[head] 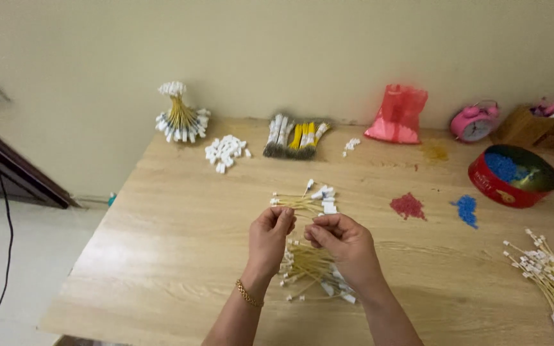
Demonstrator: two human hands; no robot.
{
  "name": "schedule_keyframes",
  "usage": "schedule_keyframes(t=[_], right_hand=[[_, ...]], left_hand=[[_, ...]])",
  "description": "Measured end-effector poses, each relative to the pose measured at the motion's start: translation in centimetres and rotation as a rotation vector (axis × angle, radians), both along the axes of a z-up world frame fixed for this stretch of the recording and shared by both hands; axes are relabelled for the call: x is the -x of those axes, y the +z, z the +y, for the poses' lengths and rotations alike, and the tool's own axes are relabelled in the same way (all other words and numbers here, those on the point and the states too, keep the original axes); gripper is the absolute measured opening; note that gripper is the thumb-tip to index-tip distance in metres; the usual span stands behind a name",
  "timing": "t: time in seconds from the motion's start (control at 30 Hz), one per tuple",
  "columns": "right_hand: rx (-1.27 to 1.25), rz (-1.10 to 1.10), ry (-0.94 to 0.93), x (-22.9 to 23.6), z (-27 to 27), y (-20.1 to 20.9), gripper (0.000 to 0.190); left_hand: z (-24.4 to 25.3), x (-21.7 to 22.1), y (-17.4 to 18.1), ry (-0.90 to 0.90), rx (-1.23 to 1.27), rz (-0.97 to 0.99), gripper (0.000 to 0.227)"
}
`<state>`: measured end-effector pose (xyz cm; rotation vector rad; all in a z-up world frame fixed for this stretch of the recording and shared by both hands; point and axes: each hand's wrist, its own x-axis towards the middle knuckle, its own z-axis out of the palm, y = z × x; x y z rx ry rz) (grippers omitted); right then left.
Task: Manually attaching small white plastic connector heads to bundles of thin yellow wires.
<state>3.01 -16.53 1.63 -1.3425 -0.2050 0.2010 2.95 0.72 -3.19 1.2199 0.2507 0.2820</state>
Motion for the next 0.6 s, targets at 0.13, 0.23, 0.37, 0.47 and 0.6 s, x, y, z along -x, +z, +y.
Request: schedule_keyframes(t=[0.13, 0.23, 0.37, 0.47, 0.6], right_hand=[[0.083, -0.092, 0.009, 2.0, 0.6, 1.5, 0.018], [0.479, -0.173, -0.082, 3.2, 1.0, 3.4, 0.016], [0.706, -0.72, -0.248, 3.0, 1.3, 3.2, 0.013], [0.722, -0.734, -0.25, 2.9, 1.4, 2.8, 0.013], [0.757, -0.449, -0.095, 3.4, 1.5, 3.6, 0.014]], left_hand=[[-0.8, 1.4, -0.5, 0.049, 0.017, -0.039, 0.016], [-1.3, 2.4, 0.5, 0.067, 0.057, -0.048, 0.018], [-2.1, 3.2, 1.5, 0.062, 0.196, 0.007, 0.02], [-2.5, 3.9, 2.0, 0.06, 0.256, -0.012, 0.016], [-2.9, 5.0, 3.2, 0.058, 0.227, -0.003, 0.018]])
